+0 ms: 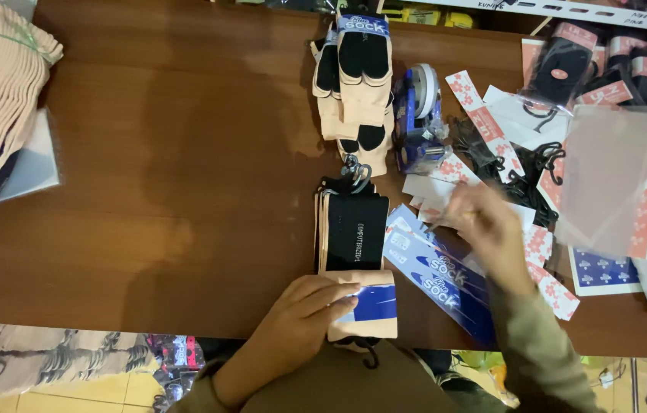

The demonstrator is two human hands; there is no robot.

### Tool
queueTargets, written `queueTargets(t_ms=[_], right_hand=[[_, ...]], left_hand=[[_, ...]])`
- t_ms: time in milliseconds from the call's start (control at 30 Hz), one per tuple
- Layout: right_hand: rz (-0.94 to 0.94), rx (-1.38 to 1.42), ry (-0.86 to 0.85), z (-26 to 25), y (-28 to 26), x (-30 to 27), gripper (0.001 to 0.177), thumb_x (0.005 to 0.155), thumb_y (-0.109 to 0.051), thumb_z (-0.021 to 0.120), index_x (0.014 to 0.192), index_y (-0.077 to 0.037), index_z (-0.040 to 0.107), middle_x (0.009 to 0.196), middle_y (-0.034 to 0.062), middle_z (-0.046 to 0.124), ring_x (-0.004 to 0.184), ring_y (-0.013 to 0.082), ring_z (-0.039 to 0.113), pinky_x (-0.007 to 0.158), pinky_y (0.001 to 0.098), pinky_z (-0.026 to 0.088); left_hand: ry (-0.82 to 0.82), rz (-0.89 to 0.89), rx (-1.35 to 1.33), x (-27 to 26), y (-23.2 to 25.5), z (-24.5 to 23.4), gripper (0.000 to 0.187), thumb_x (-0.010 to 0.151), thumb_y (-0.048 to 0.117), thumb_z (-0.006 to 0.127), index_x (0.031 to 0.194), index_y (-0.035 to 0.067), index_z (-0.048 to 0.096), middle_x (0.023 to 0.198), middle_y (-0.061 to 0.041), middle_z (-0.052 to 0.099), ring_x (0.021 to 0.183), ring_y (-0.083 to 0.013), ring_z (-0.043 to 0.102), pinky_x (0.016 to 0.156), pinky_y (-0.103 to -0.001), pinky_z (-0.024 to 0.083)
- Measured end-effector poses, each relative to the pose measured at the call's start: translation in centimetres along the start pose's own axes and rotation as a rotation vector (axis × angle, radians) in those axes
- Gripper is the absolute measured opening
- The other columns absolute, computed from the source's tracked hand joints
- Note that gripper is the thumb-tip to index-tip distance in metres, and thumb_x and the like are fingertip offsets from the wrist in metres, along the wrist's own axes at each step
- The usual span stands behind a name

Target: Applying paper labels to pairs of socks and stacking them neatly on a work surface

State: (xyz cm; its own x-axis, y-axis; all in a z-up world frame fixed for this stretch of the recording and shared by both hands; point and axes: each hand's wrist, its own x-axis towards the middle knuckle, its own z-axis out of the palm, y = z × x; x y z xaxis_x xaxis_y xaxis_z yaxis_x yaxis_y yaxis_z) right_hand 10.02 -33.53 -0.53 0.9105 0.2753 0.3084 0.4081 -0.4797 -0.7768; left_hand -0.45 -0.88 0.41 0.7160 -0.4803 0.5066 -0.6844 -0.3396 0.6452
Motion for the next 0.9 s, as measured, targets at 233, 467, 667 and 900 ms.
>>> queueTargets(t_ms=[233, 467, 667, 900], right_hand=[[0.327, -0.256, -0.097, 1.7, 4.7, 5.9, 0.042, 0.105, -0.037, 0.054, 0.141, -0.017, 0.056, 0.115, 0.0062, 0.073, 0.121, 0.0311, 0.05, 0.098, 0.049, 0.042], [-0.085, 0.125, -0.361, 2.2, -7.7, -1.8, 0.019, 0.091, -0.019, 0.068, 0.107, -0.014, 0.059, 0.109, 0.0055, 0.062, 0.097, 0.0183, 0.061, 0.079, 0.0276, 0.055], [-0.045, -0.062, -0.431, 3.1, -10.7, -4.6, 0.031, 0.087, -0.031, 0.08, 0.113, -0.014, 0.072, 0.129, 0.0101, 0.063, 0.118, 0.0267, 0.068, 0.098, 0.0394, 0.052], [-0.045, -0.016, -0.369, 3.2, -10.8, -4.7, 0.03, 0.087, -0.022, 0.079, 0.113, -0.011, 0.07, 0.135, 0.0151, 0.061, 0.124, 0.0303, 0.067, 0.102, 0.0403, 0.054]], left_hand=[[0.013, -0.095, -0.108, 1.1, 1.1, -0.5, 0.018, 0.097, 0.014, 0.072, 0.104, 0.0, 0.062, 0.125, -0.016, 0.063, 0.115, -0.037, 0.06, 0.097, -0.047, 0.054], [-0.039, -0.065, -0.085, 0.6, 0.4, -0.3, 0.02, 0.101, 0.018, 0.068, 0.108, 0.0, 0.062, 0.125, -0.018, 0.059, 0.112, -0.0381, 0.056, 0.095, -0.049, 0.052], [-0.065, -0.008, -0.037, 0.6, -0.4, 0.1, 0.026, 0.102, 0.02, 0.066, 0.113, -0.002, 0.059, 0.12, -0.02, 0.061, 0.109, -0.0384, 0.06, 0.098, -0.049, 0.049], [0.023, -0.279, -0.374, -0.6, -0.8, 0.1, 0.044, 0.09, 0.023, 0.079, 0.124, 0.006, 0.057, 0.125, -0.012, 0.066, 0.115, -0.0282, 0.06, 0.099, -0.041, 0.052]])
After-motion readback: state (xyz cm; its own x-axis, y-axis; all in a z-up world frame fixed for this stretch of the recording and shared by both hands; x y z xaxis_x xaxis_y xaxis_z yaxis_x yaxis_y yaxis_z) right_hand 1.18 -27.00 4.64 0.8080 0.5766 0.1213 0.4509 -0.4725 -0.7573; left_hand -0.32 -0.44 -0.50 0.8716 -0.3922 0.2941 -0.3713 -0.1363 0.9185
